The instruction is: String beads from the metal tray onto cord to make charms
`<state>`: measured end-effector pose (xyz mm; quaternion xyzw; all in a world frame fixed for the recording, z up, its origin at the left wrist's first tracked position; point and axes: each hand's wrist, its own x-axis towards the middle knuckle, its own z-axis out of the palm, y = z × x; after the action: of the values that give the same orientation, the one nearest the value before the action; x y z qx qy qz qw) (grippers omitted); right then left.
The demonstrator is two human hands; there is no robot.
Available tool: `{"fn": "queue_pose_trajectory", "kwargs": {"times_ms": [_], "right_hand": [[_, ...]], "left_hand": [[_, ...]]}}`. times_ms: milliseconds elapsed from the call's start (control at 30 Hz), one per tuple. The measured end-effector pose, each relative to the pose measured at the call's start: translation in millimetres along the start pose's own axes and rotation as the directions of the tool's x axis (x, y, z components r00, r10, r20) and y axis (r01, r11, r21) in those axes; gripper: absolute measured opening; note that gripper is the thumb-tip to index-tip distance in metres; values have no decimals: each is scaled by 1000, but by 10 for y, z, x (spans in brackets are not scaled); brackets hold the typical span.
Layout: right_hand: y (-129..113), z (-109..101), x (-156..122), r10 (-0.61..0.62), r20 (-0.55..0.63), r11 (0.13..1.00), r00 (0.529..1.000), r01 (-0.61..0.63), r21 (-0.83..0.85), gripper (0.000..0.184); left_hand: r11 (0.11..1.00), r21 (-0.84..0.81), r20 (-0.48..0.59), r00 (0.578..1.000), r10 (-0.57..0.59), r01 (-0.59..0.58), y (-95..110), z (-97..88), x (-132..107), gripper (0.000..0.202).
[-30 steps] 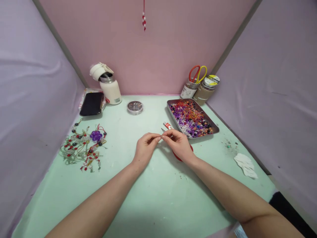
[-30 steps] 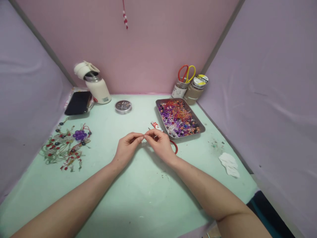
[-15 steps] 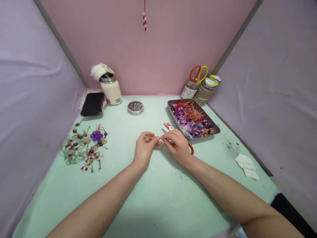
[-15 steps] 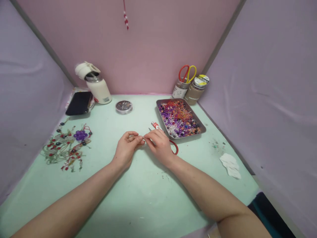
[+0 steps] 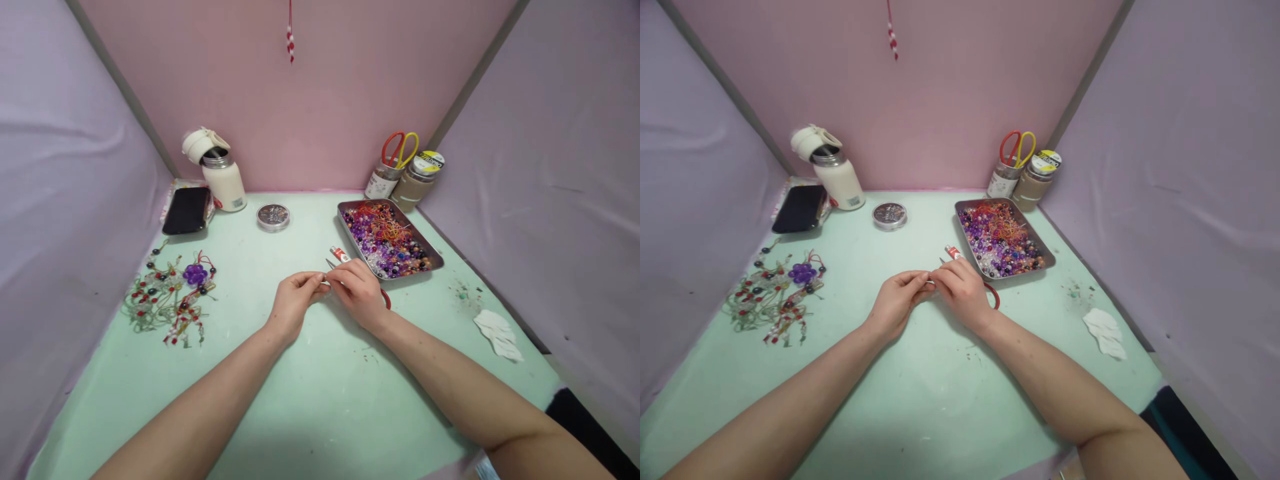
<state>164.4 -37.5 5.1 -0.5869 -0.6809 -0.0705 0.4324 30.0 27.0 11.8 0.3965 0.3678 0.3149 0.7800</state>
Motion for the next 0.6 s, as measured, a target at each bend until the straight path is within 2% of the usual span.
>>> {"fn": "queue_pose_trajectory", "kwargs": {"times_ms": [300, 467, 600], "right_hand": [[-27, 1, 5, 95, 31, 984, 995, -98, 148, 10], [-66, -4, 20, 217, 50, 924, 975, -222, 312, 11], [-88, -7, 36, 266, 55, 887, 962, -267, 376, 12]], "left_hand": [[999, -12, 15, 999, 42, -42, 24, -21, -4, 22], [994, -41, 5, 995, 102, -101, 34, -8, -17, 21], [986, -38, -9, 986, 165, -165, 17, -13, -10, 24]]}}
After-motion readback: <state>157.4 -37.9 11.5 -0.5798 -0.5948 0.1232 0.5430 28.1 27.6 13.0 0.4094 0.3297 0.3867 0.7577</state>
